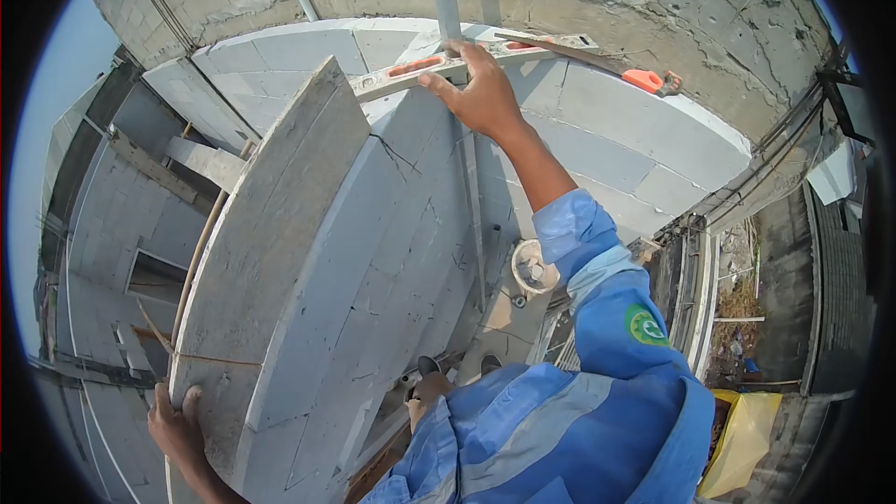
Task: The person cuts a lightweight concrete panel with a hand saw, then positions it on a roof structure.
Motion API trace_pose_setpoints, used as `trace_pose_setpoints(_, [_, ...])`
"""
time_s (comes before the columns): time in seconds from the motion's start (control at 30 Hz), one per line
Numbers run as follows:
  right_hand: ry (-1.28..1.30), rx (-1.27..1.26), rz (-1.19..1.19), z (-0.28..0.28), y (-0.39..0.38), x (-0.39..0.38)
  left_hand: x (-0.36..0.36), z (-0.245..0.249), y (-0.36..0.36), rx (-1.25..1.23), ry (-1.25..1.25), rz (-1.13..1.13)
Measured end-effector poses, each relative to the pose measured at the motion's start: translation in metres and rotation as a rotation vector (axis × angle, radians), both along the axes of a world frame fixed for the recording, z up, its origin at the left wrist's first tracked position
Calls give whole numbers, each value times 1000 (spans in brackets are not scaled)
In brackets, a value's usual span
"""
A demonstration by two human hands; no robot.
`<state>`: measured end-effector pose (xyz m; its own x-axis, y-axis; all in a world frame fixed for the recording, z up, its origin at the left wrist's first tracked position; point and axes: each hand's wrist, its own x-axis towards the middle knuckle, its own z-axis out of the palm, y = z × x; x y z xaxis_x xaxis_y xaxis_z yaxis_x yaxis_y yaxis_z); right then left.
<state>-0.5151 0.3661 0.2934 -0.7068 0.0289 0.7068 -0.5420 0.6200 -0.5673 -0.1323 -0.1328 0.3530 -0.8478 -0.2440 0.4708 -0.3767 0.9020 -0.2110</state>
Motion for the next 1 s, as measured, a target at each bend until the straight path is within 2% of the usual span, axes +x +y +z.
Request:
trace_pose_setpoints(0.07, [16,79,-325,-17,91,-2,-4,7,7,32,-26,-4])
trace_pose_setpoints(0.1, [-63,100,-479,-18,133,4,-7,9,12,54,-13,-24])
trace_pose_setpoints(0.13, [-17,268,-632,-31,181,-3,-10,13,15,71,8,-36])
trace_pose_setpoints(0.2, [-311,405,-635,-40,270,-1,-17,25,23,76,35,-89])
trace_pose_setpoints(0.23, [-307,593,-761,-57,310,-6,-21,33,34,88,42,-70])
trace_pose_setpoints(0.3, [-453,764,-710,-54,356,-1,-29,41,49,172,52,-41])
trace_pose_setpoints(0.33, [-332,853,-730,-96,430,-31,-30,41,54,173,22,-20])
trace_pose_setpoints(0.37, [-344,868,-671,-102,454,-34,-32,39,54,180,-63,42])
trace_pose_setpoints(0.43, [-327,905,-567,-102,466,-26,-32,16,48,125,-20,-69])
trace_pose_setpoints(0.5, [-357,916,-587,-89,446,-15,-36,9,44,135,-3,-26])
trace_pose_setpoints(0.57, [-508,908,-680,-70,424,-6,-35,7,51,149,18,-5])
trace_pose_setpoints(0.7, [-373,919,-636,-97,470,-23,-34,16,59,163,-40,57])
trace_pose_setpoints(0.8, [-279,916,-599,-102,471,-41,-34,19,49,130,-24,16])
trace_pose_setpoints(0.87, [-447,951,-732,-78,442,-34,-29,18,43,100,10,-19])
trace_pose_setpoints(0.97, [-549,959,-737,-58,425,-28,-28,12,46,78,11,7])
trace_pose_setpoints(1.0, [-546,962,-732,-67,436,-32,-28,6,50,43,23,15])
